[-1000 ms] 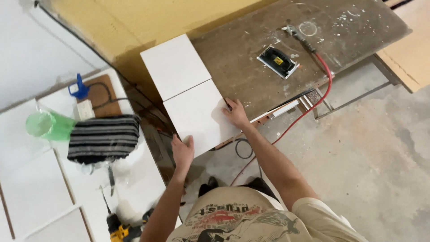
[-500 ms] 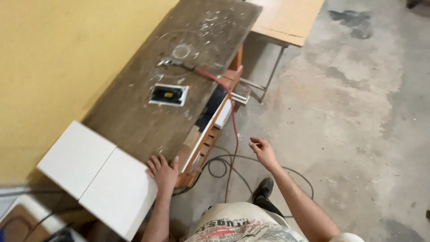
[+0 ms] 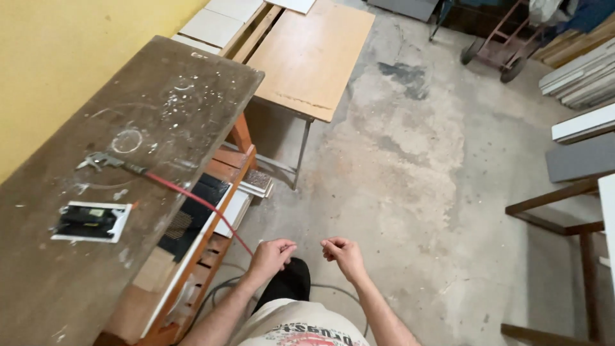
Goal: The person sands a white square panel on a workbench using a handheld sanding block. They flip the panel to sand the other side and then use a pneumatic air gun to blow dust off the surface. The person repeats this process on a second white panel.
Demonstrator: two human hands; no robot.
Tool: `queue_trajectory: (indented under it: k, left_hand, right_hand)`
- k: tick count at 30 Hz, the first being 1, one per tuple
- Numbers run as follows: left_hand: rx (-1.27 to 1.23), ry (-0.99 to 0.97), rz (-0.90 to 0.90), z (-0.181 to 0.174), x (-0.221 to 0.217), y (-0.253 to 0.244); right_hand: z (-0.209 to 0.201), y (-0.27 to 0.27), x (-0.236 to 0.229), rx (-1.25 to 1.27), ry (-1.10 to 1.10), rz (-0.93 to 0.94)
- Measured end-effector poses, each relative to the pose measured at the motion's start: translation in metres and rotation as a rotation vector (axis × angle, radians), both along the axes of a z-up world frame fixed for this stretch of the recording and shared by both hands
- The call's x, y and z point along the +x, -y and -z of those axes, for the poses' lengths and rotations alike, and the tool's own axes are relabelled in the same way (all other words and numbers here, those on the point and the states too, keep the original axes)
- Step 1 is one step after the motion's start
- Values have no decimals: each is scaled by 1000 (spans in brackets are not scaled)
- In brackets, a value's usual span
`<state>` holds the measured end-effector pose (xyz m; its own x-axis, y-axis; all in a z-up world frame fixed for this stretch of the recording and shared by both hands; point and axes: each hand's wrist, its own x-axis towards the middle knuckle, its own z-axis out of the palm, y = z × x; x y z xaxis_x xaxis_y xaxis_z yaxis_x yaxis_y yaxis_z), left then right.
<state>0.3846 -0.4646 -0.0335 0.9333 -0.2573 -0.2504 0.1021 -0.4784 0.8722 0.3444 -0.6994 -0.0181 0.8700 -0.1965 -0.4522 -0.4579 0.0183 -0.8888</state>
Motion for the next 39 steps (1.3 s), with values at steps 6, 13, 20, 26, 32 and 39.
queue_trajectory:
  k: [6,13,20,26,32,39]
  left_hand:
    - [263,7,98,-1,114,90]
    - [12,15,93,-8,316,202]
    - [8,55,116,-69,467,278]
    - [58,69,-23,-41,591,320]
    - [131,23,-244,41,711,362]
    - [-9,-83,-545,-22,787,450]
  right_hand:
    - [-24,74,114,-25,43,-86]
    - [-15,184,310,-92,-12,-121]
    - [-28,290,460,-106,-54,-162]
    - [0,381,621,-70,-33,-181]
    - [65,442,839,8,28,-355]
    - [65,450,1083,17,4,-647]
